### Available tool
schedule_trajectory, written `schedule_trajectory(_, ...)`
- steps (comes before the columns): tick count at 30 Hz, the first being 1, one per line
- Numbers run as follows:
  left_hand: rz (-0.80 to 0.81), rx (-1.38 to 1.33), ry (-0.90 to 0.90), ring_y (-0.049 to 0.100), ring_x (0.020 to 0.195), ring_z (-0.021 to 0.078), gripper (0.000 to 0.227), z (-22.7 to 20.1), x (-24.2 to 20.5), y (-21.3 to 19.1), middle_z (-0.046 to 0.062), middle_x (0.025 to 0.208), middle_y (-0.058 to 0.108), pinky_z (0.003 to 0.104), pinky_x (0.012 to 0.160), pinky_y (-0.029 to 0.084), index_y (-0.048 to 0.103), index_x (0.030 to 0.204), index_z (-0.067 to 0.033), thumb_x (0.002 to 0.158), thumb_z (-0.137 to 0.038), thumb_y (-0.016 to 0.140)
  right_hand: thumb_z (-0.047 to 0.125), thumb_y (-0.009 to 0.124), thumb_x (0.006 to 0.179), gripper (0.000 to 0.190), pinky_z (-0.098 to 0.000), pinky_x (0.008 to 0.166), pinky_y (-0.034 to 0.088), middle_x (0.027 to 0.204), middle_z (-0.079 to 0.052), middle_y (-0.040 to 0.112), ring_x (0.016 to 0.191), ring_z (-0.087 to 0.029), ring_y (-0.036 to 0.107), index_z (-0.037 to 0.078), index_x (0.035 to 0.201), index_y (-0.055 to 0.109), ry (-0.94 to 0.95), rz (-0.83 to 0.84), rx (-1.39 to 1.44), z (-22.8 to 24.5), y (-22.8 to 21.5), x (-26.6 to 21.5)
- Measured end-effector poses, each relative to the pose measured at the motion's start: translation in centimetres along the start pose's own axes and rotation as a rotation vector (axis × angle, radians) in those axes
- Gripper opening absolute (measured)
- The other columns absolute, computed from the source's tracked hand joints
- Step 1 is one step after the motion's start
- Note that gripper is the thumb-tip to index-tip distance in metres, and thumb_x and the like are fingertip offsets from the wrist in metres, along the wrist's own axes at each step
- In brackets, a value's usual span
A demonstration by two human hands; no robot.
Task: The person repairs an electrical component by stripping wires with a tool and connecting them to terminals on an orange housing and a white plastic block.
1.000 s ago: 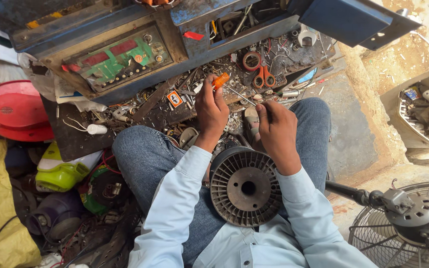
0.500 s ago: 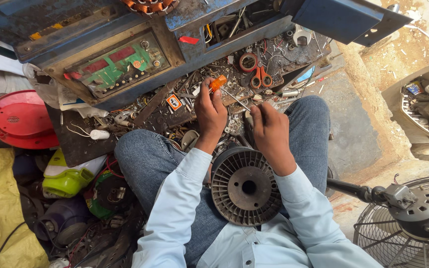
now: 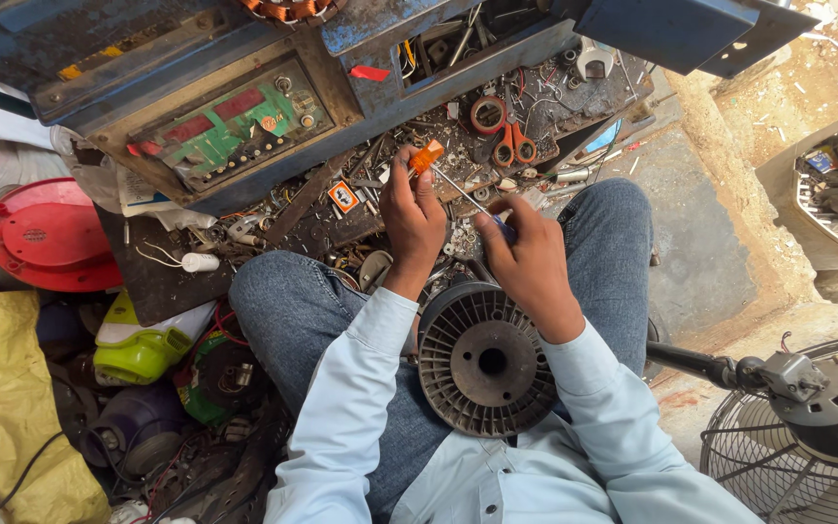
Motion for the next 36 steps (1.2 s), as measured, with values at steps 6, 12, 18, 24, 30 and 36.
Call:
schedule_trajectory(6, -0.003, -0.007, -0.003, 0.072, 0.098, 0.0345, 0.03, -0.3, 0.0, 0.0, 0.019, 0.109, 0.069, 0.044, 0.084, 0.055, 0.052, 0.133, 0.0013, 0.11, -0.018, 0.049, 0.023, 0.066, 0.1, 0.029, -0.0382, 0.054, 0.046, 0.069, -0.014, 0.062, 0.056, -0.028, 0.062, -0.002, 0.087, 0.058, -0.12, -0.174, 0.182, -0.2, -0.5, -0.6)
schedule_trajectory(12, -0.027, 0.06, 0.07, 0.069, 0.105, 0.037, 0.031, -0.7, -0.2, 0.0, 0.02, 0.116, 0.068, 0.046, 0.089, 0.054, 0.052, 0.135, 0.0015, 0.11, -0.017, 0.051, 0.018, 0.066, 0.11, 0.031, -0.0387, 0.057, 0.038, 0.065, -0.014, 0.056, 0.058, -0.027, 0.054, 0.003, 0.084, 0.063, 0.0, -0.072, -0.121, -1.5, 0.3, -0.4)
schedule_trajectory(18, 0.002, 0.072, 0.037, 0.066, 0.101, 0.0358, 0.031, -0.6, -0.3, 0.0, 0.018, 0.114, 0.069, 0.047, 0.09, 0.05, 0.053, 0.134, 0.001, 0.109, -0.018, 0.051, 0.014, 0.067, 0.096, 0.021, -0.0344, 0.055, 0.046, 0.07, -0.011, 0.061, 0.057, -0.021, 0.06, -0.003, 0.09, 0.057, -0.153, -0.132, 0.206, 0.2, -0.9, -0.6)
schedule_trajectory(24, 0.028, 0.105, 0.032, 0.064, 0.098, 0.0343, 0.026, -0.9, -0.4, 0.1, 0.014, 0.11, 0.068, 0.046, 0.093, 0.047, 0.056, 0.129, -0.0027, 0.109, -0.019, 0.05, 0.018, 0.07, 0.11, 0.027, -0.0349, 0.06, 0.042, 0.07, -0.016, 0.06, 0.061, -0.024, 0.056, 0.0, 0.089, 0.066, 0.08, -0.057, -0.103, -2.8, 0.3, -0.6)
schedule_trajectory(30, 0.02, 0.109, 0.071, 0.065, 0.098, 0.0333, 0.028, -1.3, -0.3, -0.1, 0.014, 0.112, 0.068, 0.047, 0.094, 0.046, 0.055, 0.13, -0.0025, 0.11, -0.02, 0.05, 0.013, 0.077, 0.091, 0.022, -0.0316, 0.056, 0.045, 0.073, -0.013, 0.064, 0.06, -0.018, 0.059, -0.003, 0.09, 0.061, -0.022, -0.127, 0.187, -1.5, -0.4, -0.8)
schedule_trajectory(36, -0.005, 0.097, 0.059, 0.062, 0.104, 0.0351, 0.031, -1.4, -0.6, -0.1, 0.014, 0.115, 0.066, 0.046, 0.094, 0.047, 0.054, 0.133, -0.0014, 0.11, -0.022, 0.05, 0.01, 0.075, 0.097, 0.011, -0.0303, 0.06, 0.05, 0.077, -0.011, 0.07, 0.064, -0.017, 0.067, 0.001, 0.096, 0.069, -0.041, -0.195, 0.126, -2.0, -0.7, -0.8)
Point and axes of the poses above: each hand's wrist, its own x-axis towards the middle knuckle, its own y-axis out of the palm, z = x × y, the point moved 6 cm from there along x, towards the middle knuckle
